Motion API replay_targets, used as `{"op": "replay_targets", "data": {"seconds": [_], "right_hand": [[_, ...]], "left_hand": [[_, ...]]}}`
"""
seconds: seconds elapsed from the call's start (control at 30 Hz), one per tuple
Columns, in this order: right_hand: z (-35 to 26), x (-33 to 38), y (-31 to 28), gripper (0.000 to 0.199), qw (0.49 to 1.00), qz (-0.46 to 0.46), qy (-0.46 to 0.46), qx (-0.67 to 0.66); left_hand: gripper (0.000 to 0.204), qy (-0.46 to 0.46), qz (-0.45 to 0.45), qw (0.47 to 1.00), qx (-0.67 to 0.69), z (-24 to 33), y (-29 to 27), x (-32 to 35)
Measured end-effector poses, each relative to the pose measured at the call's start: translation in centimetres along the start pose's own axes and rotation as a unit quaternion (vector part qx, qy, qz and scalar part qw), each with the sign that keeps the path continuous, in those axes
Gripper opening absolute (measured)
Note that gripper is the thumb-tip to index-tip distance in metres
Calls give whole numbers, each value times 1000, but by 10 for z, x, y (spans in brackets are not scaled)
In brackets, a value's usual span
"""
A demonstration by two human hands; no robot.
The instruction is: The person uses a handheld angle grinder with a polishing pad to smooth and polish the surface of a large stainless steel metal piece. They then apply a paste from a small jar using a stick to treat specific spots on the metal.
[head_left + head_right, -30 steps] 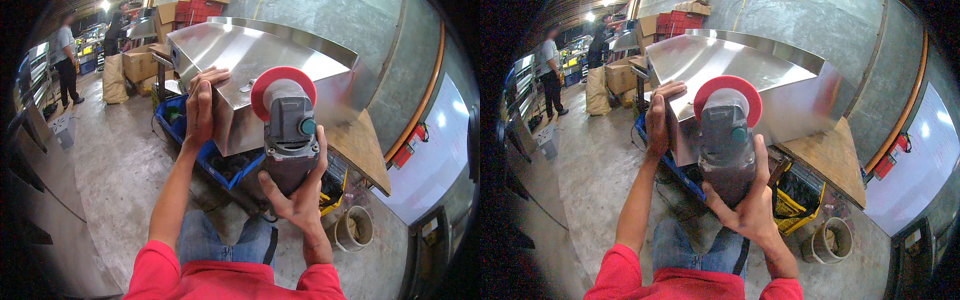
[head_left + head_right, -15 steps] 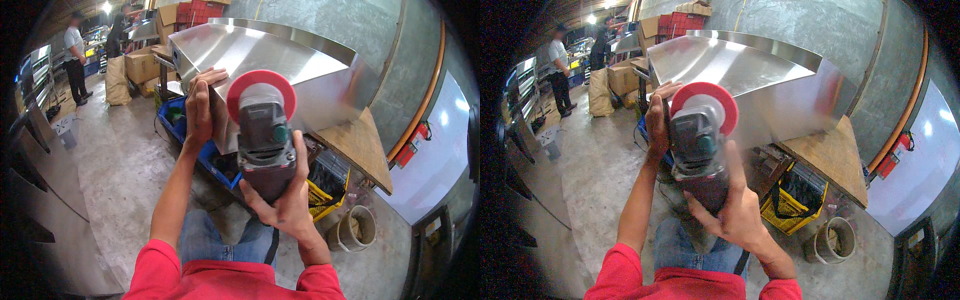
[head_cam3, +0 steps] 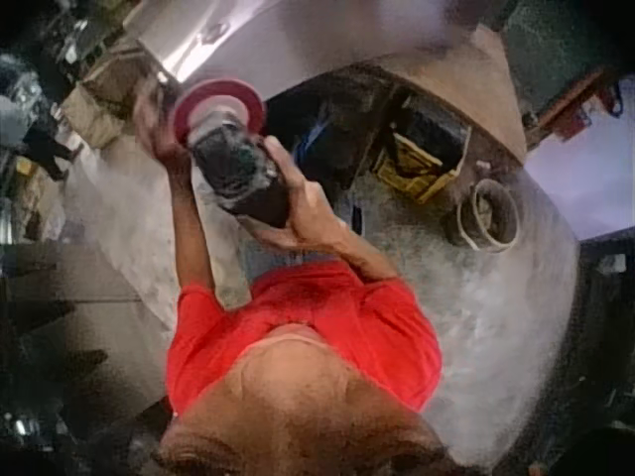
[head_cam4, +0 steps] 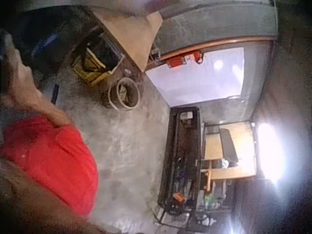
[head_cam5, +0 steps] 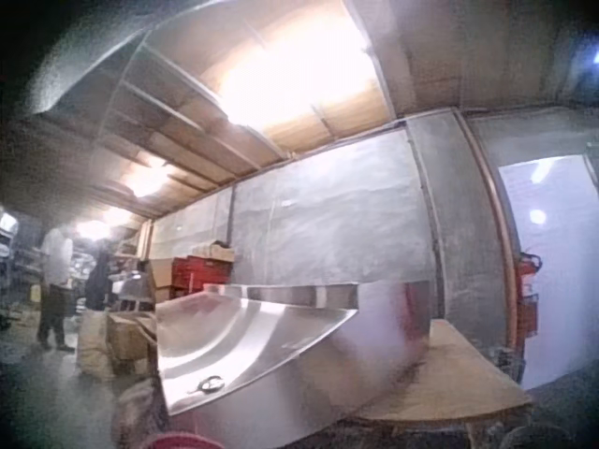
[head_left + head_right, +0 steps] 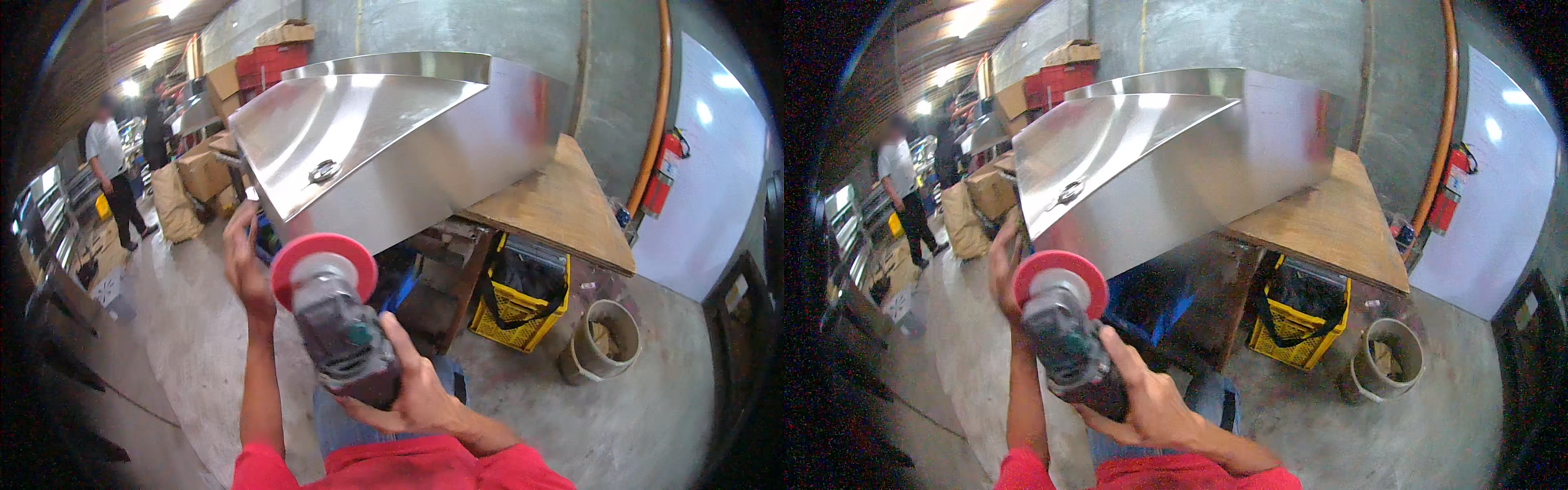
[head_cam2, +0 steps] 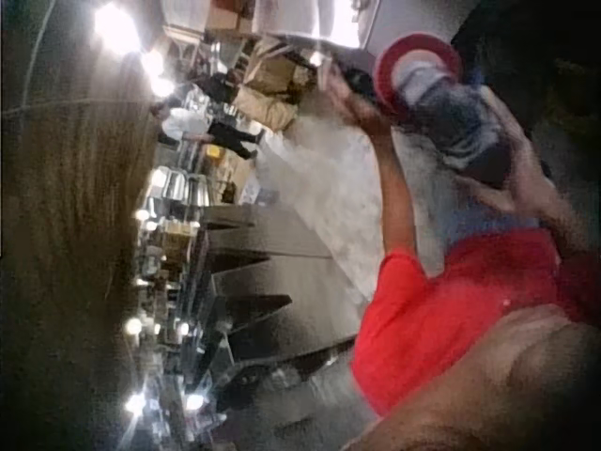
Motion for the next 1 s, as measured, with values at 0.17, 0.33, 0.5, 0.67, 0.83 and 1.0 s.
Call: {"op": "replay_targets", "data": {"seconds": [0.17,0.33,0.5,0.67,0.83,1.0], "right_hand": [[12,35,-43,124,988,146,22,37],[66,64,-84,121,946,284,124,-90],[68,67,-137,94,863,452,178,-137],[43,38,-201,81,825,504,219,-130],[19,32,-245,74,795,505,312,-125],[-12,17,-272,74,745,512,404,-136]], "left_hand": [[40,-4,-221,973,69,69,44,138],[101,-89,-524,818,219,122,169,189],[102,-42,-603,771,203,137,200,150],[101,29,-643,741,193,177,224,102],[99,-51,-654,681,324,218,231,50],[105,-223,-660,605,386,255,230,18]]}}
Point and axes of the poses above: each hand's wrist, its own x-axis away from the middle knuckle, its own y-axis out of the palm, z = x × y, the point moved 10 cm from there along -x, towards the middle knuckle, and after that the axes turned 14 degrees about -z, right-handed, at the moved point
